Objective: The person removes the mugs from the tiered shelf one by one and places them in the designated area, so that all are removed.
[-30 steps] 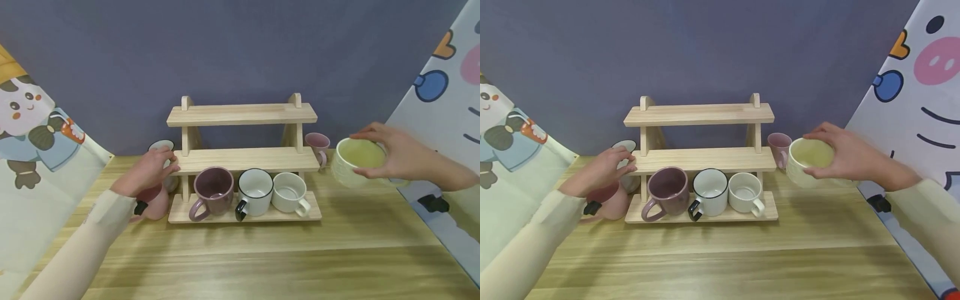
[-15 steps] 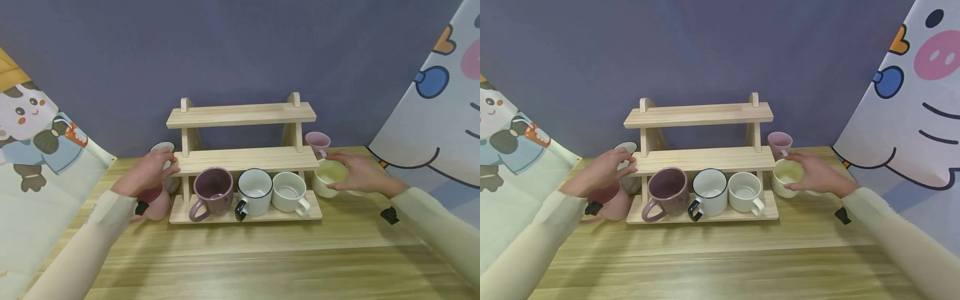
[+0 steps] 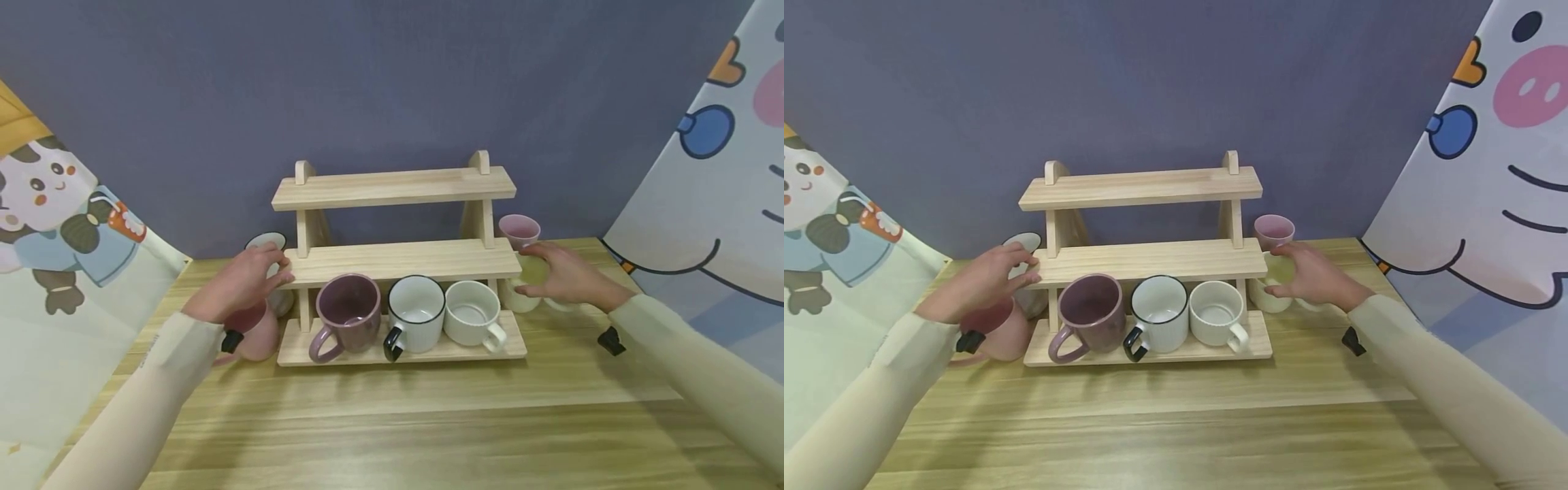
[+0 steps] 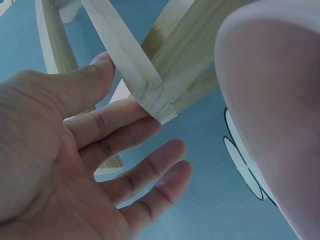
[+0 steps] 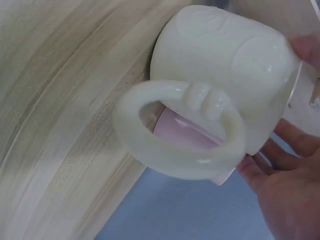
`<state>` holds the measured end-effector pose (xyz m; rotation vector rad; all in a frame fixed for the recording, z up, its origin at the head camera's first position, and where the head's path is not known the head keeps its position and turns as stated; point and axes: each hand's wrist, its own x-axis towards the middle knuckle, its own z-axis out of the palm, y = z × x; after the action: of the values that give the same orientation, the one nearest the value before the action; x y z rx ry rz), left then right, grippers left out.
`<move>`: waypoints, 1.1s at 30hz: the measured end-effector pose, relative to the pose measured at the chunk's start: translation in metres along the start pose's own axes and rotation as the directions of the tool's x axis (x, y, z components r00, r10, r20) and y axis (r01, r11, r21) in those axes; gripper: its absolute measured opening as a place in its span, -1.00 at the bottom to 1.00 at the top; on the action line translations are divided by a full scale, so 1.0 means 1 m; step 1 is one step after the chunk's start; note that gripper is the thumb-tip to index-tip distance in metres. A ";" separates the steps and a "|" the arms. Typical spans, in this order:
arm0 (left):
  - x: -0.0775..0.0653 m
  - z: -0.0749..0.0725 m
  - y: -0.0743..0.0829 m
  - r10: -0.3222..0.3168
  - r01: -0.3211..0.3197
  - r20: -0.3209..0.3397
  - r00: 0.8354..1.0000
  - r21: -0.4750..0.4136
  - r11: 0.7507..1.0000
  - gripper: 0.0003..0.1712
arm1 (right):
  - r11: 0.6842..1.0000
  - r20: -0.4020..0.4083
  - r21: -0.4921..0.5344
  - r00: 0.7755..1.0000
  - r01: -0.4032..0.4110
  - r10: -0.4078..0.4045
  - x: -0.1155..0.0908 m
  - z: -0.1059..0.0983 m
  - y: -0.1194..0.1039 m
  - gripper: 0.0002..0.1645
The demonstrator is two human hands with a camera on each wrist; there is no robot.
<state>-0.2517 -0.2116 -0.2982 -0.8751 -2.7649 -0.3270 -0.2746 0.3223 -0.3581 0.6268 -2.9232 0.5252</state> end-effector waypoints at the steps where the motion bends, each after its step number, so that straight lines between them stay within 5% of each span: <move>1: 0.000 0.000 0.000 -0.001 0.001 0.000 1.000 0.000 1.000 -0.90 | 1.000 0.001 0.006 1.000 -0.009 0.009 0.000 0.000 0.001 0.00; 20: -0.001 0.000 0.000 0.007 -0.007 0.006 1.000 0.013 1.000 -0.88 | 0.989 -0.035 0.009 0.989 -0.147 0.147 -0.008 -0.013 0.029 0.10; 33: 0.000 -0.001 0.001 -0.010 0.009 0.015 1.000 0.029 1.000 -0.88 | 0.993 -0.076 -0.022 0.990 -0.117 0.115 -0.008 -0.013 0.028 -0.01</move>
<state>-0.2516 -0.2112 -0.2974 -0.8613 -2.7811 -0.2821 -0.2789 0.3538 -0.3558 0.4262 -2.9032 0.5099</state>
